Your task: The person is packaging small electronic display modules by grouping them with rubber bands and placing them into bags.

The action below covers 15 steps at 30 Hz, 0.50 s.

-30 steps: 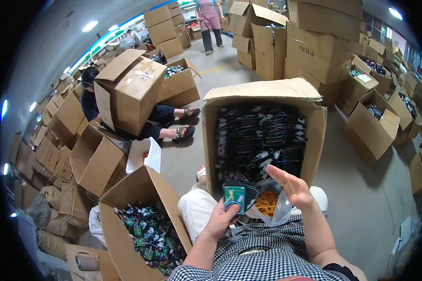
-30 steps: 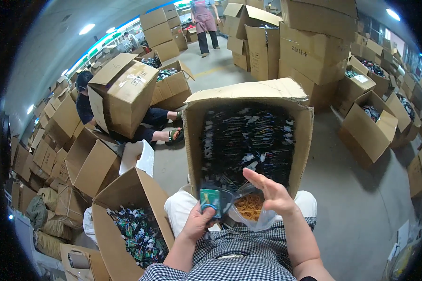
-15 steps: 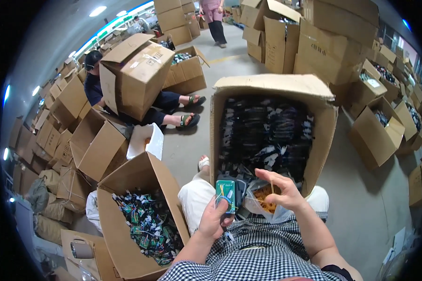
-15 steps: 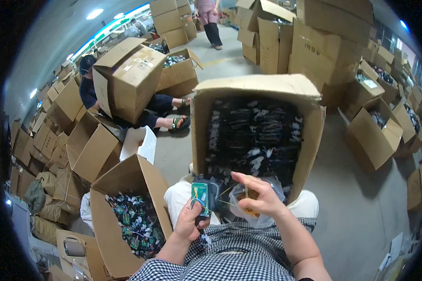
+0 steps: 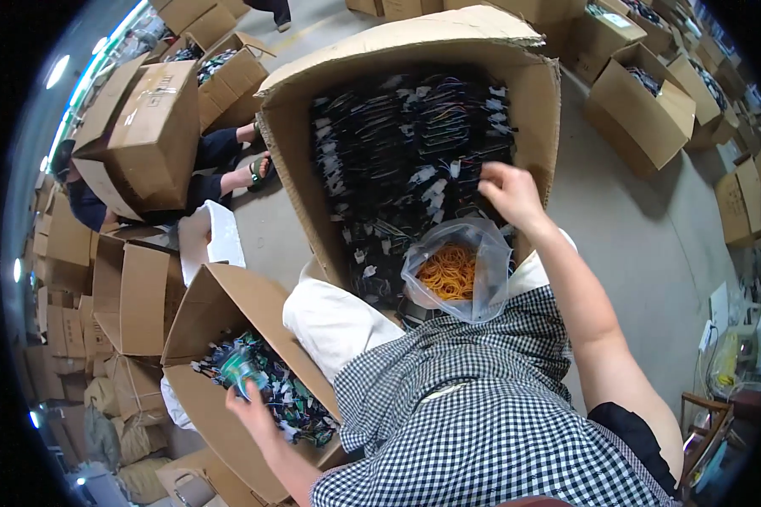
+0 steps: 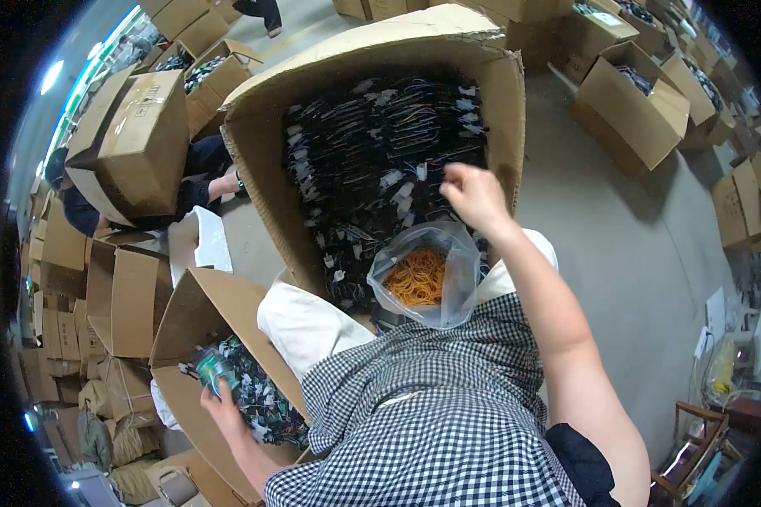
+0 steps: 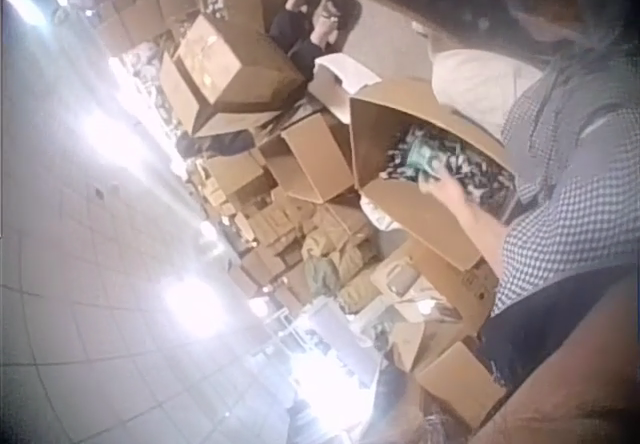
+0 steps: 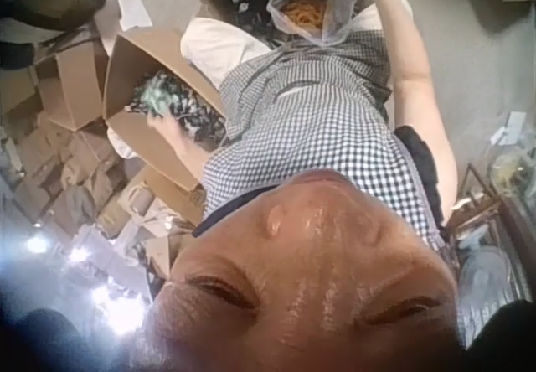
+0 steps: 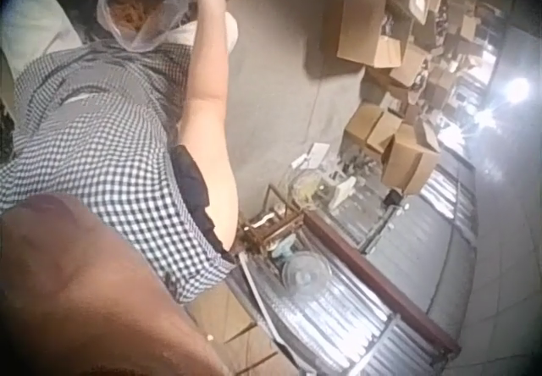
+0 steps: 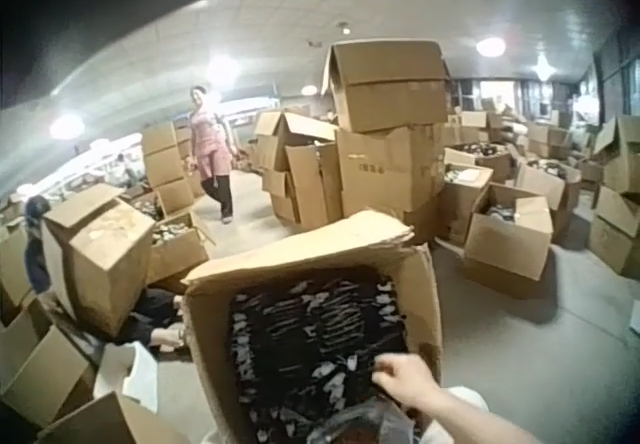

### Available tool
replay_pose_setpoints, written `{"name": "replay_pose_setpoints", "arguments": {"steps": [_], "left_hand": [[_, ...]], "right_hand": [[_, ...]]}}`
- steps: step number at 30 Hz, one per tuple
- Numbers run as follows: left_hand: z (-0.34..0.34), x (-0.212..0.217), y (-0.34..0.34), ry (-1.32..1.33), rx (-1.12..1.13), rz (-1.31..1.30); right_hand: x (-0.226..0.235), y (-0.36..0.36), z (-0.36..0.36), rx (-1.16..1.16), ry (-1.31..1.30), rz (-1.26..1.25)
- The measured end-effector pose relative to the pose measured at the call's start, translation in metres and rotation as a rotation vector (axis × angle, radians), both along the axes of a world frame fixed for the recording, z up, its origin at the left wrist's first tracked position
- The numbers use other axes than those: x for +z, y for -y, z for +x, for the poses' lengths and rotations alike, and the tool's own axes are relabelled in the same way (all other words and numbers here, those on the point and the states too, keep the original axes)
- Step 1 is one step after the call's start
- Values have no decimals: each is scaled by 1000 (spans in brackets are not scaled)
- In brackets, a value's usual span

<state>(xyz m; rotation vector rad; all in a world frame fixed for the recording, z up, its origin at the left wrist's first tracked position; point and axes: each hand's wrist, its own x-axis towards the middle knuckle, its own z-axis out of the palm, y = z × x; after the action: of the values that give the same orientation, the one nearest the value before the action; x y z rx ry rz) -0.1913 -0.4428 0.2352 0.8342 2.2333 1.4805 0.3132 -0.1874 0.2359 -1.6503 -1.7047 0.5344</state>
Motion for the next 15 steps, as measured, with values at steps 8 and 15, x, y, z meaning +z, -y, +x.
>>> {"name": "replay_pose_setpoints", "arguments": {"steps": [8, 15], "left_hand": [[6, -1, 9, -326, -190, -415], [50, 9, -30, -500, -480, -251]], "right_hand": [[-13, -98, 39, 220, 786, -120], [36, -131, 50, 438, 876, -284]]}}
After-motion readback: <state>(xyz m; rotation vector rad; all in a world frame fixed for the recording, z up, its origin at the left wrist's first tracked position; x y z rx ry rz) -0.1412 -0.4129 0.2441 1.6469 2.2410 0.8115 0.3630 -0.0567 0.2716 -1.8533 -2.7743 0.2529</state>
